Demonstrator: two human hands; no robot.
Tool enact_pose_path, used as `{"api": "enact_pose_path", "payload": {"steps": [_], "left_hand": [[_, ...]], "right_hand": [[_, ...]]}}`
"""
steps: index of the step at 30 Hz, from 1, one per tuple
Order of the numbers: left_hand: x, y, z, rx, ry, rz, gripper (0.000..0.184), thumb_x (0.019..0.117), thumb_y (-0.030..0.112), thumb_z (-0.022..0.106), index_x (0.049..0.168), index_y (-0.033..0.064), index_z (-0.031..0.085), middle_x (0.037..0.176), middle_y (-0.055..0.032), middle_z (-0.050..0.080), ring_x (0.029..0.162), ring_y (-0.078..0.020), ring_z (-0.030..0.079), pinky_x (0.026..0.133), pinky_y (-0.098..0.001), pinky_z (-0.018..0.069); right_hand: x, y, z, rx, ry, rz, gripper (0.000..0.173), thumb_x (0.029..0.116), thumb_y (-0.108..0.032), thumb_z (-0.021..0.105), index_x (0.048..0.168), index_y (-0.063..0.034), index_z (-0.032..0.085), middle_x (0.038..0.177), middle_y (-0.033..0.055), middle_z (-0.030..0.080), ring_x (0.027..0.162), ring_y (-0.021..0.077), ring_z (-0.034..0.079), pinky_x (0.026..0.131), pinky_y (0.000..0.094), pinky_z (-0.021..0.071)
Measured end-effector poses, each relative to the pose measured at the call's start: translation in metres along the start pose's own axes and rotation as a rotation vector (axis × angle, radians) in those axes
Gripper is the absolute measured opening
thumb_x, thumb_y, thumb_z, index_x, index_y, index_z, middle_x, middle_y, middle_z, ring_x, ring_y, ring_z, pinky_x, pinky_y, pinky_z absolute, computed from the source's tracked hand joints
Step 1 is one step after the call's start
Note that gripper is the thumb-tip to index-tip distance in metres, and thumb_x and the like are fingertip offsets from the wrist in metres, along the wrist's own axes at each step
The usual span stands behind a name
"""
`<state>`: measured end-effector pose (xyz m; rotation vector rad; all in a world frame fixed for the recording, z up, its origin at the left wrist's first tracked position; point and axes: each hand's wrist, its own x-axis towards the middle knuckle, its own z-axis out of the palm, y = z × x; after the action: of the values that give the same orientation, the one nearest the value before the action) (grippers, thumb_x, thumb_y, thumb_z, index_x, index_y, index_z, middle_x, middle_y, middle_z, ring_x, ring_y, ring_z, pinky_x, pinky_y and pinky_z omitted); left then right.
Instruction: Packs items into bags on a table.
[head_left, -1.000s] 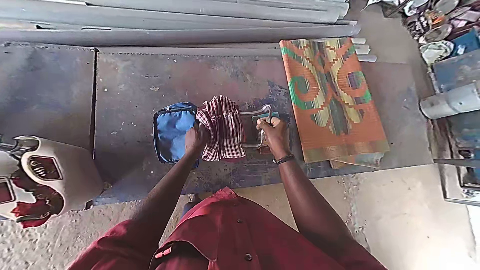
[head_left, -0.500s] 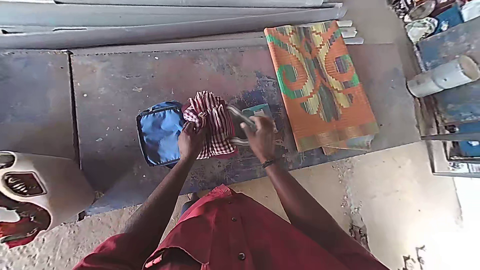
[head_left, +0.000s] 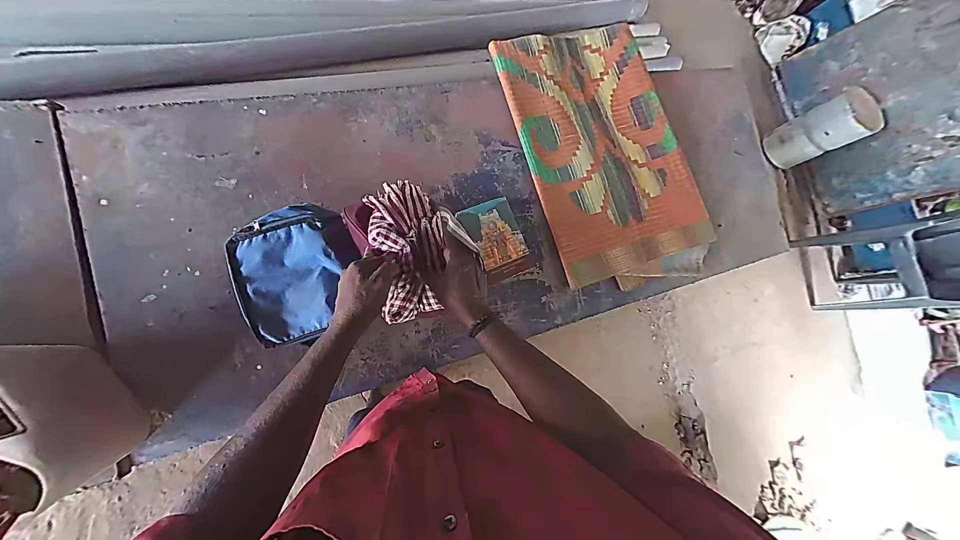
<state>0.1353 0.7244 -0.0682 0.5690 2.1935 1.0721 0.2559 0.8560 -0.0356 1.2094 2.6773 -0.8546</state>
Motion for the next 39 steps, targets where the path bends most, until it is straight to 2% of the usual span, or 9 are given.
{"api": "enact_pose_path", "payload": {"steps": [6,12,17,22,27,30,33,35,39], "left_hand": [[0.002,0.012,0.012,0.080,0.042,0.097,0.031,0.1047,0.023,0.053,0.128,0.0198,0.074,0.113,-0.0124,0.076,0.106,-0.0328,0.071,0.092,-0.0626,0.0515],[0.005,0.033,0.019,0.206,0.008,0.032,0.027,0.1047,0.028,0.056,0.119,0.0138,0.074,0.105,-0.0161,0.075,0.102,-0.0392,0.070,0.089,-0.0682,0.0498],[0.006,0.043,0.021,0.241,0.000,-0.041,0.046,0.1009,0.031,0.064,0.147,0.0250,0.059,0.129,-0.0174,0.069,0.109,-0.0430,0.067,0.092,-0.0692,0.0473],[0.019,0.022,0.024,0.225,0.151,-0.135,0.069,0.0946,0.017,0.067,0.158,0.0265,0.042,0.115,-0.0185,0.073,0.102,-0.0429,0.070,0.087,-0.0684,0.0505],[0.027,0.001,0.019,0.108,0.203,-0.144,0.072,0.0933,0.011,0.065,0.160,0.0206,0.039,0.132,-0.0123,0.070,0.119,-0.0350,0.067,0.099,-0.0626,0.0506],[0.027,0.005,0.014,0.024,0.236,-0.143,0.070,0.0917,0.020,0.073,0.155,0.0107,0.044,0.135,-0.0120,0.068,0.124,-0.0275,0.066,0.105,-0.0544,0.0506],[0.033,0.014,0.007,0.095,0.273,-0.262,0.063,0.0869,0.040,0.081,0.136,0.0058,0.062,0.123,-0.0123,0.072,0.119,-0.0297,0.067,0.104,-0.0576,0.0488],[0.041,0.018,0.002,0.196,0.277,-0.329,0.056,0.0846,0.049,0.080,0.119,0.0061,0.070,0.110,-0.0150,0.074,0.110,-0.0355,0.067,0.095,-0.0626,0.0493],[0.054,0.025,-0.007,0.291,0.203,-0.383,0.043,0.0900,0.044,0.075,0.105,0.0036,0.074,0.110,-0.0219,0.071,0.110,-0.0414,0.065,0.093,-0.0665,0.0484]], "right_hand": [[-0.006,0.007,-0.019,-0.111,0.121,-0.070,0.026,0.1001,-0.029,0.064,0.093,-0.0039,0.068,0.085,0.0186,0.068,0.080,0.0371,0.069,0.063,0.0556,0.0543],[-0.008,0.017,-0.048,0.034,0.164,-0.092,0.035,0.1027,-0.034,0.061,0.089,-0.0027,0.066,0.077,0.0171,0.064,0.071,0.0346,0.066,0.060,0.0547,0.0518],[-0.023,0.045,-0.122,0.228,0.285,-0.063,0.036,0.1035,-0.041,0.058,0.086,-0.0093,0.063,0.064,0.0064,0.055,0.049,0.0182,0.051,0.044,0.0390,0.0436],[-0.010,0.089,-0.201,0.216,0.548,-0.078,0.028,0.0969,-0.036,0.067,0.080,-0.0148,0.058,0.069,-0.0046,0.055,0.058,0.0041,0.054,0.055,0.0273,0.0477],[0.052,0.121,-0.183,0.116,0.475,0.133,0.035,0.0938,-0.034,0.068,0.096,0.0012,0.065,0.090,0.0124,0.062,0.083,0.0200,0.057,0.080,0.0454,0.0477],[0.084,0.153,-0.152,0.110,0.371,0.252,0.043,0.0944,-0.036,0.068,0.108,0.0051,0.068,0.108,0.0259,0.067,0.102,0.0376,0.064,0.091,0.0620,0.0468],[0.110,0.212,-0.106,0.299,0.285,0.268,0.041,0.0927,-0.032,0.072,0.110,0.0048,0.066,0.103,0.0198,0.066,0.092,0.0271,0.062,0.086,0.0518,0.0506],[0.115,0.236,-0.081,0.298,0.192,0.331,0.042,0.0947,-0.032,0.070,0.117,0.0040,0.066,0.105,0.0223,0.068,0.091,0.0313,0.067,0.084,0.0546,0.0553],[0.105,0.211,-0.066,0.155,0.118,0.299,0.037,0.0997,-0.026,0.065,0.122,0.0039,0.068,0.119,0.0278,0.068,0.114,0.0415,0.065,0.101,0.0622,0.0470]]}}
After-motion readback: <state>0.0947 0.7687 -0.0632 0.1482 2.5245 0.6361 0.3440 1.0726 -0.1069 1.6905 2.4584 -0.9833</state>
